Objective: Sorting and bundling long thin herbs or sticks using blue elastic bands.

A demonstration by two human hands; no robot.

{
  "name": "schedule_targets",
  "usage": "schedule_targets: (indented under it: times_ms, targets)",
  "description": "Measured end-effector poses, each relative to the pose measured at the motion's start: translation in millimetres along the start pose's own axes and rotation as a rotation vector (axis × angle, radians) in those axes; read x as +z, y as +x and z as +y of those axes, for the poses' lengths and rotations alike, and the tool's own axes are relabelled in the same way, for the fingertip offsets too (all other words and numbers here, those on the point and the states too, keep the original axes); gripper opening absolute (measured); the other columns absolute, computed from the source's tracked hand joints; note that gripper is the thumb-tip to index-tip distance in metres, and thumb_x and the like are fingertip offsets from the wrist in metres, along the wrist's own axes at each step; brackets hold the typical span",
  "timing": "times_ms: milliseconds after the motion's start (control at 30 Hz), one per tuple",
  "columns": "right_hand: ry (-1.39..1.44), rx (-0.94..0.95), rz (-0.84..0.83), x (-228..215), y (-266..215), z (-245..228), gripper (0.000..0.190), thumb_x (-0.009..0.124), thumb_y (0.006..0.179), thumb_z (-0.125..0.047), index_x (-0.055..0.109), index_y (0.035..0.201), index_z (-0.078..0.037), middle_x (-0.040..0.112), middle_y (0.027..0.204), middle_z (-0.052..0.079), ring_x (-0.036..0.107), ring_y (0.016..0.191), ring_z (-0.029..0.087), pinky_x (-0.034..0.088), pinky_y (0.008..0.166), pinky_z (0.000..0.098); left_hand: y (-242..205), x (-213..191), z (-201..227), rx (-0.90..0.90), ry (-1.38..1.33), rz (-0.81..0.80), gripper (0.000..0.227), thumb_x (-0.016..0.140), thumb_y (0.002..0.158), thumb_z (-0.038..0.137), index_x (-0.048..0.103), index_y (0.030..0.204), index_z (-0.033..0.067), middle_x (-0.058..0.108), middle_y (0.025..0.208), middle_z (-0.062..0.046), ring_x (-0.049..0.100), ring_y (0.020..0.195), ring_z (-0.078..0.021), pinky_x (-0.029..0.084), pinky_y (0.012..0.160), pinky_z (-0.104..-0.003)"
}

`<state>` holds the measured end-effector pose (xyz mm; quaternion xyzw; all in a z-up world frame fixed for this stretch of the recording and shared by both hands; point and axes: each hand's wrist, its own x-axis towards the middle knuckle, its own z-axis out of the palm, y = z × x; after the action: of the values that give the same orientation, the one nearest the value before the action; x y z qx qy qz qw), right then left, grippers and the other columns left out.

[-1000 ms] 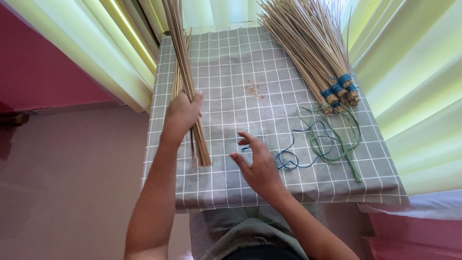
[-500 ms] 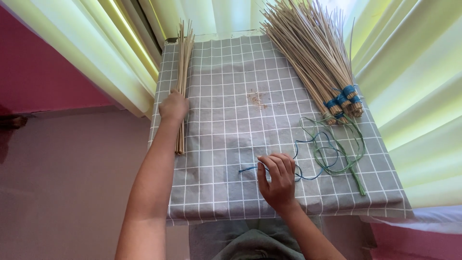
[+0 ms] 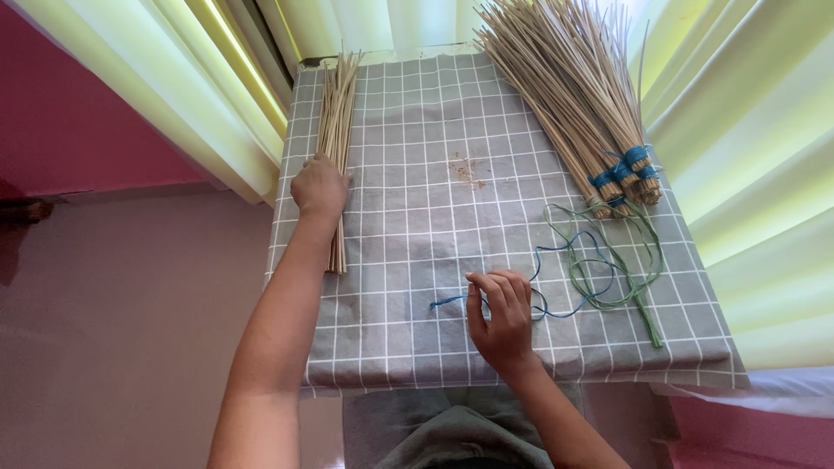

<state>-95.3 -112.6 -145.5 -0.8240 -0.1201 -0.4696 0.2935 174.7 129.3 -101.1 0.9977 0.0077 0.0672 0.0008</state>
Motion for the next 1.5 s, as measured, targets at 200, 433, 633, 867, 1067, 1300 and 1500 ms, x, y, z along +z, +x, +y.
schedule_targets:
  times_ms: [200, 433, 633, 867, 1067, 1300, 1500]
  targets:
    - [0.002, 0.016, 0.001, 0.3, -1.2, -0.3, 0.017, 0.069, 0.093, -0.005, 0.074, 0.109, -0.008, 0.072, 0.094, 0.008, 0.068, 0.088, 0.023, 0.051, 0.087, 0.0389, -12.2, -16.6, -5.6, 0.033, -0.022, 0.098, 0.078, 0.075, 0.088, 0.059, 0.059, 0.131, -0.0039, 0.059, 0.122, -0.025, 0.060, 0.118, -0.0437, 0.054, 0.092, -0.054]
    - [0.014, 0.005, -0.001, -1.8, 1.6, -1.4, 0.019, 0.068, 0.093, -0.004, 0.074, 0.110, -0.009, 0.073, 0.095, 0.006, 0.068, 0.086, 0.022, 0.052, 0.085, 0.0388, -13.6, 3.4, -18.1, 0.074, -0.556, -0.116, 0.078, 0.061, 0.103, 0.036, 0.026, 0.159, -0.0052, 0.030, 0.159, -0.038, 0.030, 0.147, -0.0569, 0.034, 0.118, -0.064]
    - [0.022, -0.001, -0.002, -4.5, 5.3, -4.2, 0.018, 0.069, 0.092, -0.004, 0.074, 0.108, -0.009, 0.073, 0.093, 0.005, 0.068, 0.084, 0.021, 0.052, 0.083, 0.0378, -12.4, 12.5, -14.2, 0.088, -0.608, -0.061, 0.062, 0.049, 0.104, 0.007, 0.024, 0.156, -0.0151, 0.027, 0.157, -0.043, 0.028, 0.148, -0.0561, 0.030, 0.121, -0.059]
    - [0.111, 0.048, 0.041, -5.5, 10.8, -5.1, 0.017, 0.066, 0.094, -0.002, 0.074, 0.107, -0.007, 0.073, 0.091, 0.005, 0.068, 0.084, 0.022, 0.052, 0.084, 0.0379, -12.3, 2.5, -15.7, 0.069, -0.575, -0.091, 0.074, 0.057, 0.102, 0.024, 0.024, 0.157, -0.0132, 0.026, 0.159, -0.041, 0.028, 0.149, -0.0541, 0.029, 0.122, -0.060]
    - [0.418, 0.372, 0.061, -32.6, 34.3, -19.0, 0.014, 0.056, 0.102, -0.004, 0.070, 0.107, -0.004, 0.074, 0.087, 0.009, 0.070, 0.085, 0.024, 0.055, 0.084, 0.0388, -22.0, -0.7, -15.8, 0.073, -0.549, -0.047, 0.076, 0.062, 0.103, 0.031, 0.028, 0.159, -0.0086, 0.020, 0.163, -0.038, 0.021, 0.152, -0.0531, 0.021, 0.124, -0.061]
    - [0.379, 0.504, -0.002, -74.8, 127.7, 77.6, 0.016, 0.052, 0.112, -0.009, 0.061, 0.115, 0.004, 0.066, 0.096, 0.018, 0.069, 0.090, 0.027, 0.057, 0.088, 0.0418, -104.0, -82.2, 45.0, 0.268, -0.591, 0.039, 0.044, 0.054, 0.108, 0.019, 0.052, 0.147, -0.0026, 0.032, 0.160, -0.033, 0.023, 0.152, -0.0468, 0.025, 0.123, -0.059]
    - [-0.624, 0.347, -0.279, -64.4, 177.7, 247.0, 0.022, 0.068, 0.109, -0.028, 0.069, 0.110, -0.006, 0.061, 0.098, 0.015, 0.067, 0.099, 0.042, 0.052, 0.083, 0.0523, -190.5, -31.8, 70.6, 0.683, -0.761, -0.128, 0.029, 0.058, 0.104, 0.036, 0.073, 0.122, 0.0183, 0.071, 0.117, -0.012, 0.067, 0.118, -0.0317, 0.050, 0.102, -0.044]
